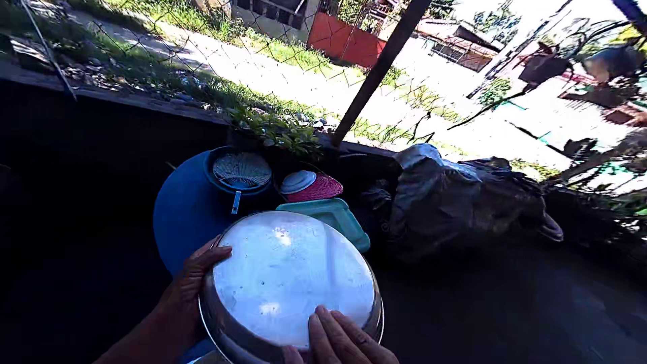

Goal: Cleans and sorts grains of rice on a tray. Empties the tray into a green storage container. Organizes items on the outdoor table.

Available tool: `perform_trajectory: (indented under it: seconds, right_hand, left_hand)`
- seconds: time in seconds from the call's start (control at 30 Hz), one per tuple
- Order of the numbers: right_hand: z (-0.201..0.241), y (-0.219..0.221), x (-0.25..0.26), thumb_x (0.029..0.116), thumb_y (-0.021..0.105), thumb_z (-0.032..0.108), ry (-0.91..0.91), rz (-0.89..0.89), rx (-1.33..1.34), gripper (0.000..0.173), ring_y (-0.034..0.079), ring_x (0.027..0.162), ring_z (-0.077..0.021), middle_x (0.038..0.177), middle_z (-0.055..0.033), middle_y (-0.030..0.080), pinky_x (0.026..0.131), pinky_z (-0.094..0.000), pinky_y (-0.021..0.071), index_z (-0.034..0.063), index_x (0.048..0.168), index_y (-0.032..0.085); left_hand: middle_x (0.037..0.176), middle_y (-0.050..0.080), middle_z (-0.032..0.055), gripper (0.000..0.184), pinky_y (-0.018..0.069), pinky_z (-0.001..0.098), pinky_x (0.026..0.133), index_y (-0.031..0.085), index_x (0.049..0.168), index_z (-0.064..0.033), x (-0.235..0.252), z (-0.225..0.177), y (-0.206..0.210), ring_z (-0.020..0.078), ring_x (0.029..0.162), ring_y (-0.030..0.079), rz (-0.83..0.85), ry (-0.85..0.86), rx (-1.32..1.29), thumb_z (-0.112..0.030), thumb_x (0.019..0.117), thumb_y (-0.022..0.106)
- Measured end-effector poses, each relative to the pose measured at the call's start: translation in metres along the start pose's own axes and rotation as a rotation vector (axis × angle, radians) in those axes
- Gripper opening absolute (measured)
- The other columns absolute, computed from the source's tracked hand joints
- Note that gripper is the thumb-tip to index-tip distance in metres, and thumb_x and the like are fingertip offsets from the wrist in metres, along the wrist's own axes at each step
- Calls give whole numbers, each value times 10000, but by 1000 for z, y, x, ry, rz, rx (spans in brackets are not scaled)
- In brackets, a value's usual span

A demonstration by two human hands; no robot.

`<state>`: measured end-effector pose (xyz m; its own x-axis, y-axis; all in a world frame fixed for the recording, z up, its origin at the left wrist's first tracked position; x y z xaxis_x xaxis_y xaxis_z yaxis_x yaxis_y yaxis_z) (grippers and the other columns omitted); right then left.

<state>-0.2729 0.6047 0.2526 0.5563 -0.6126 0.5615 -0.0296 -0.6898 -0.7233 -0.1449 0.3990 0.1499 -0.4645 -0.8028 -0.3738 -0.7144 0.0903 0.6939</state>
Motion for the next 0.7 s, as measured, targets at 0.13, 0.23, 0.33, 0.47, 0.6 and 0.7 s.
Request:
perform_trajectory:
  seconds: [0.13,0.23,0.33,0.47,0.6,0.7]
  right_hand:
    - [-40,91,50,1052,557,218,182,-152,219,315,578,1316,-244,1332,-91,644,1152,-396,422,204,1366,568]
    - [-84,207,65,964,681,266,647,-150,520,471,571,1314,-306,1367,-224,602,1086,-394,486,37,1363,580]
    - [-103,336,51,969,671,185,1347,161,1078,681,554,1308,-357,1491,-302,463,996,-449,529,-66,1525,367]
    - [-80,447,29,1066,550,246,2054,192,1503,622,460,1388,-396,1581,-257,366,1060,-559,445,40,1583,273]
    - [-62,506,30,1089,493,232,2322,-9,1703,466,640,1118,-311,1362,-207,571,881,-455,544,66,1508,373]
    - [-69,517,44,1082,458,99,2321,-138,1753,223,625,648,-149,827,-61,607,617,-292,560,47,1291,518]
  left_hand:
    - [894,734,-1,227,630,244,677,596,1180,-81,18,-90,-57,60,786,727,-181,343,96,-96,1018,438]
    - [895,719,-91,207,621,206,704,539,1207,-128,29,-164,-110,9,798,715,-339,571,167,-117,1037,422]
    - [925,681,-130,204,596,189,800,480,1237,-115,38,-218,-161,-30,851,683,-504,742,188,-61,1048,427]
    - [937,694,-113,185,586,197,867,499,1180,-80,64,-249,-225,-29,908,687,-561,771,133,-11,1042,398]
    - [1009,702,-43,213,577,276,939,485,1208,-47,87,-260,-266,50,990,690,-569,755,116,32,1025,409]
    - [1156,652,5,414,552,318,1003,376,1365,5,96,-269,-258,92,1096,661,-573,795,214,82,969,467]
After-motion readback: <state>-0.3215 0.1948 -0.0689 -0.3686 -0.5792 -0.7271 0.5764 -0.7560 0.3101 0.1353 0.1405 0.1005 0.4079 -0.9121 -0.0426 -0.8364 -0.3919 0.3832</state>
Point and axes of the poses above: each hand's wrist, its own x-axis towards the middle knuckle, its own y-axis out of the palm, z = x × y, the point moved 6 cm from there along x, towards the middle knuckle
